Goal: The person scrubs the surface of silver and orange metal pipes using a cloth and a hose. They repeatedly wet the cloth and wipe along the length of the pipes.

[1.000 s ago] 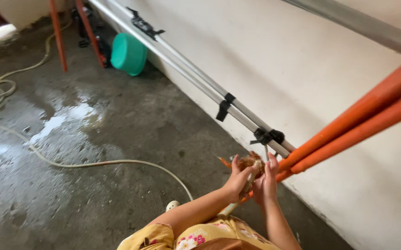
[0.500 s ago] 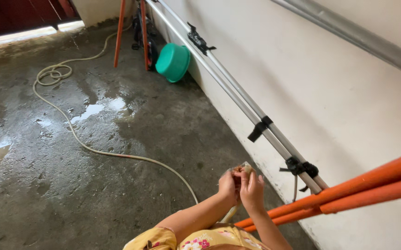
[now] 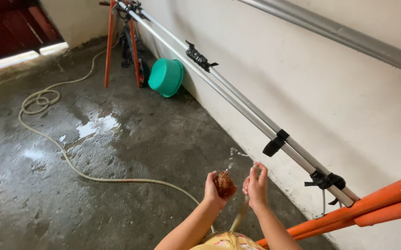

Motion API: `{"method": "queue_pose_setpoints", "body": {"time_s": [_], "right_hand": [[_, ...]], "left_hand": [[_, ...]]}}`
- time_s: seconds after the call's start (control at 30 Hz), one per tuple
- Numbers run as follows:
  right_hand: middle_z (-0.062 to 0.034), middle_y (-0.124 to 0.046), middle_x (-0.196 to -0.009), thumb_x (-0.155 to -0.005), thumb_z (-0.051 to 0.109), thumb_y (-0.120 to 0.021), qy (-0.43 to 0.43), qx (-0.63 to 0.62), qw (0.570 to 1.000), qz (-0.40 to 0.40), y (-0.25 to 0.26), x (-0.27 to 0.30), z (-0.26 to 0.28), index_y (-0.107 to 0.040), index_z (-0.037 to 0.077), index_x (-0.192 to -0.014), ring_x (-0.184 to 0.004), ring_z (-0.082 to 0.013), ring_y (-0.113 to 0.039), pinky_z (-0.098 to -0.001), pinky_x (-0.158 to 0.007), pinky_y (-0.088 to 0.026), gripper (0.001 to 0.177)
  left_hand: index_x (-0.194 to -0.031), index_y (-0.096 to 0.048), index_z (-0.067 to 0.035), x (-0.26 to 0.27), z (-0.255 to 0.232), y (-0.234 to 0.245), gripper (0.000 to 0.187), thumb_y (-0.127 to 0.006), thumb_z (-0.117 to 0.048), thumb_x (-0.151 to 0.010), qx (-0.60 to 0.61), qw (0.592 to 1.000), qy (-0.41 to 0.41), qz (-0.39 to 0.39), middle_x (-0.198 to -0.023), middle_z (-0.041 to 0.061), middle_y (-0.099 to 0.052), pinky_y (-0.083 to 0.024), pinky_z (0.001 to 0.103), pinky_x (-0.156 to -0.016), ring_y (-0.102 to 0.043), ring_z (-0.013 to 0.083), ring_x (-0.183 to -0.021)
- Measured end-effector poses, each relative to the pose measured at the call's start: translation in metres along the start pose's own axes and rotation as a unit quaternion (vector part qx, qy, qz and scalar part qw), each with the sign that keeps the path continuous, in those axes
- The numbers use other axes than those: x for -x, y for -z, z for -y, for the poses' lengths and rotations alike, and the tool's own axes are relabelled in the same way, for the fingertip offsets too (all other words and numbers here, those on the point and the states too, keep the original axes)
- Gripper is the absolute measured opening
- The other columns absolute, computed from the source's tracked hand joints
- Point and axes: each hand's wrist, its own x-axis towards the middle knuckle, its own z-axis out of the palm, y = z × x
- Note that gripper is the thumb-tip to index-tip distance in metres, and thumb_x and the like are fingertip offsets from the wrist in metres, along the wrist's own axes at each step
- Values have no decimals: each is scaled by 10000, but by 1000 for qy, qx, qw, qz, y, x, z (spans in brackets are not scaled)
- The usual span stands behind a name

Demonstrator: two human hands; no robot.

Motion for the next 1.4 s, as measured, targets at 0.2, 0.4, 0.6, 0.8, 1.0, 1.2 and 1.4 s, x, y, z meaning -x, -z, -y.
{"method": "queue_pose_setpoints", "body": {"time_s": [0.2, 0.4, 0.6, 0.8, 1.0, 1.2, 1.4], "right_hand": [[-14, -389, -604, -1071, 405, -423, 26, -67, 994, -78, -14, -26, 31, -380, 215, -1240, -439, -102, -341, -277, -385, -255, 258], [-13, -346, -594, -1067, 424, -465, -37, -107, 991, -77, -21, -48, 39, -392, 241, -1227, -452, -106, -319, -288, -406, -243, 254], [4, -343, -592, -1054, 433, -491, -60, -140, 987, -45, -33, -67, 46, -396, 250, -1196, -452, -101, -333, -282, -409, -248, 250], [11, -343, -554, -1014, 401, -494, -74, -156, 983, 64, -49, -70, 57, -465, 269, -1228, -420, -80, -307, -261, -378, -225, 253], [13, -337, -556, -1056, 339, -479, -136, -100, 981, 93, -52, -99, 70, -470, 252, -1242, -430, -77, -303, -244, -392, -230, 206], [10, -332, -533, -1037, 278, -450, -75, -104, 986, 111, -20, -165, 83, -493, 241, -1259, -396, -82, -283, -249, -351, -218, 229], [-8, -344, -543, -1041, 303, -449, -95, -89, 984, 120, -10, -217, 92, -496, 228, -1253, -387, -86, -285, -251, -337, -225, 229]], "left_hand": [[-1128, -627, -81, -9, -44, 15, 356, -726, -306, -872, -70, 995, -38, 63, -1051, 115, -673, -604, 458, -808, -673, 272, -944], [-1162, -505, -136, -10, -58, 20, 326, -695, -130, -897, -79, 988, -85, 106, -1074, 72, -645, -593, 474, -791, -661, 233, -944], [-1315, -534, -128, -13, -84, 4, 367, -635, -137, -963, -86, 987, -108, 79, -1215, 112, -667, -613, 487, -842, -683, 281, -1074], [-1466, -495, -107, -47, -111, -42, 492, -528, -242, -993, -159, 978, -115, 70, -1335, 135, -638, -582, 461, -917, -688, 267, -1109], [-1362, -646, -90, -131, -96, -152, 377, -664, -197, -1001, -276, 881, -348, 166, -1297, 186, -666, -530, 416, -958, -627, 276, -1185], [-1060, -737, -251, -176, -78, -218, 235, -770, -292, -831, -687, 281, -646, 181, -1353, -29, -591, -311, 604, -1229, -486, 232, -1377], [-1376, -685, -249, -221, -80, -203, 444, -557, -482, -1021, -663, 227, -692, 176, -1531, 41, -484, -214, 572, -1303, -411, 292, -1436]]}}
